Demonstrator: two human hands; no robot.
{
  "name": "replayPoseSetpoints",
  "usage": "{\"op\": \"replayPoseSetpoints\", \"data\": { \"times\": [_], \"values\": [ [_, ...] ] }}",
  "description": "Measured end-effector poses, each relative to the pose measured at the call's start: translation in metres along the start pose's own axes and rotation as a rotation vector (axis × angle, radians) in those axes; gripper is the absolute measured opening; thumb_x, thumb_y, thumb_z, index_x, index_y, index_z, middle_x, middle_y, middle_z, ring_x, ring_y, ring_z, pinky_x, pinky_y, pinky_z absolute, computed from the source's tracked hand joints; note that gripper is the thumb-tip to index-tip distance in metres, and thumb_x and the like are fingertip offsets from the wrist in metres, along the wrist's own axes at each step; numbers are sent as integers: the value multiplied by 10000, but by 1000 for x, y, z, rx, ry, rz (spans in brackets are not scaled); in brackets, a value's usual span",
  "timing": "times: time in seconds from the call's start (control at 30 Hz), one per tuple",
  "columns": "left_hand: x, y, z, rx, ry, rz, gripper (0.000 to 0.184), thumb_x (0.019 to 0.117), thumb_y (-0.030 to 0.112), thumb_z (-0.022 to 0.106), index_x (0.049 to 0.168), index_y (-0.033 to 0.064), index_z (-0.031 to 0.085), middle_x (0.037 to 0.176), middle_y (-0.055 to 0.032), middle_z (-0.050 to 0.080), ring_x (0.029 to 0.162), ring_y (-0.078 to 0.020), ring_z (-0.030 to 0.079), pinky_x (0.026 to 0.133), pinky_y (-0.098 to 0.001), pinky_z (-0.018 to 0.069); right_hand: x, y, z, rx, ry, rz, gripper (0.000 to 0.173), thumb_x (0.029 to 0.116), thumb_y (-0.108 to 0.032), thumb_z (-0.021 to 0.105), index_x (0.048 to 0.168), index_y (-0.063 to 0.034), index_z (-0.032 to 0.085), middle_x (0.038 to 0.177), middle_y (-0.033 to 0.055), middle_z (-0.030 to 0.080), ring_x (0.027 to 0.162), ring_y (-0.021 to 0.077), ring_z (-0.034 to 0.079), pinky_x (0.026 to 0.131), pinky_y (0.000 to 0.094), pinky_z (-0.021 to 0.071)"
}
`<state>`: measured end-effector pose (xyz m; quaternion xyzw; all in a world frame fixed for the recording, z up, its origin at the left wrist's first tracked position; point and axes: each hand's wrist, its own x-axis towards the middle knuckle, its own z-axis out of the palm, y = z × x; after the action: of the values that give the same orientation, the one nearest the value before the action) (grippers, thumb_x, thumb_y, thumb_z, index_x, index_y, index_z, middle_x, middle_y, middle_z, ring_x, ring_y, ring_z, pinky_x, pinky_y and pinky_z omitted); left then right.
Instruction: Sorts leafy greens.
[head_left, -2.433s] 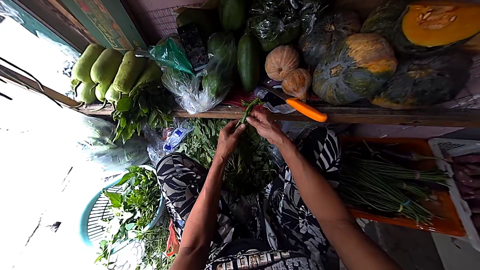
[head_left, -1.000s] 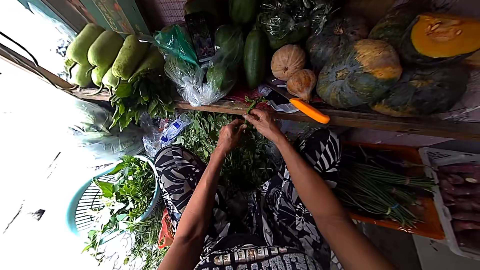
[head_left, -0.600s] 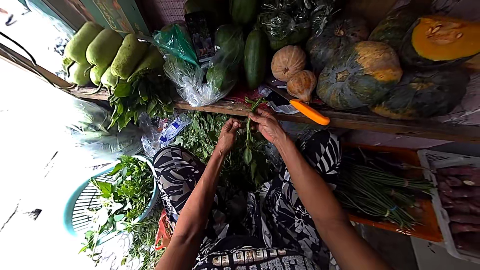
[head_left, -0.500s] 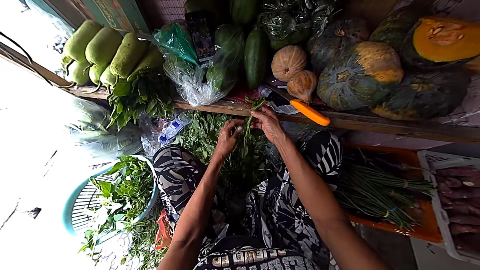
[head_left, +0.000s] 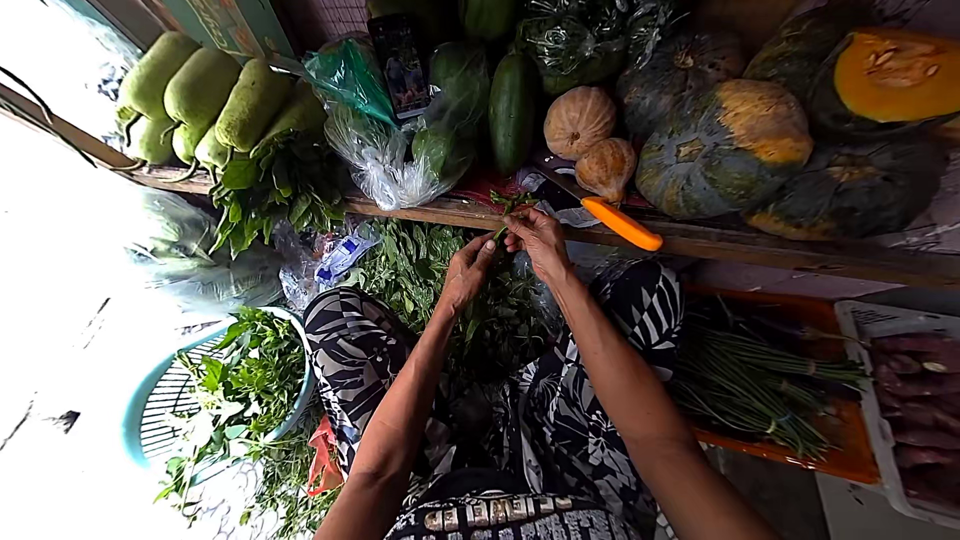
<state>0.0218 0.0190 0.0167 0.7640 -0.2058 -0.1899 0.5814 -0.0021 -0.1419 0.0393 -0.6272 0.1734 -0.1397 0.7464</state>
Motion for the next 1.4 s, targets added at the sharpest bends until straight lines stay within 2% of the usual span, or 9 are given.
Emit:
{"op": "replayPoseSetpoints", "data": {
  "times": [0.17,0.33,0.5,0.67,0.8,0.97,1.1,1.2,1.4],
  "values": [
    [16,7,9,52,59,73,360,1114,281,412,1147,19,656,793,-48,639,678,-102,599,690,-305,529,-1,2,2,-61,-38,-75,79,943,-27,701,991,24,663,755,7,666,584,27,611,582,194,557],
    [37,-10,-19,-8,-81,55,320,1098,223,451,1118,-4,676,959,-41,714,859,-65,666,835,-287,559,-1,-2,-6,-323,-118,-148,233,1016,-129,622,1171,14,719,1166,139,672,1079,152,614,954,314,496],
    [39,-90,-48,597,-3,-445,353,1044,282,555,1265,33,673,1214,-277,673,1161,-483,628,963,-713,454,7,-16,-19,183,41,-83,283,1141,-273,298,1199,-87,503,819,21,659,743,178,720,726,359,638],
    [-4,-156,13,1147,-510,-262,327,1004,-7,504,1304,-41,631,1457,-282,503,1382,-485,428,1074,-646,385,15,-4,-17,299,109,-125,285,1138,-250,302,1226,-124,541,739,-69,513,575,55,523,597,240,528],
    [-7,-169,4,1293,-600,-144,424,1011,-64,432,1422,-30,534,1550,-262,407,1446,-452,359,1139,-624,314,8,-12,-17,257,27,-125,321,1133,-226,290,1261,-110,559,814,-65,578,686,54,605,675,235,563],
    [20,-128,-2,1030,-333,-26,329,1035,111,500,1303,34,674,1540,-239,458,1499,-450,298,1209,-642,193,1,-15,-18,282,46,-88,329,1132,-363,299,1293,-223,550,693,-70,506,530,22,518,498,167,475],
    [27,-74,-20,803,63,227,295,1032,143,557,1216,-38,700,1290,-232,673,1340,-425,544,1176,-600,327,-1,-13,-20,108,-13,-69,168,1063,-194,531,1223,-176,581,675,-64,470,454,-6,367,425,139,340],
    [26,-30,-33,636,322,356,322,993,205,654,1049,-111,682,1046,-281,687,1016,-433,688,948,-586,521,-6,-14,-16,-88,-85,-80,163,998,-103,638,1161,-97,638,734,-34,577,455,-7,344,412,151,288],
    [27,26,-49,35,78,113,434,1118,359,361,1455,168,558,1228,-62,652,938,-113,605,818,-339,512,-5,-10,0,-142,-115,-141,361,949,-46,688,1306,-38,631,931,19,569,593,28,437,503,175,372]
  ]
}}
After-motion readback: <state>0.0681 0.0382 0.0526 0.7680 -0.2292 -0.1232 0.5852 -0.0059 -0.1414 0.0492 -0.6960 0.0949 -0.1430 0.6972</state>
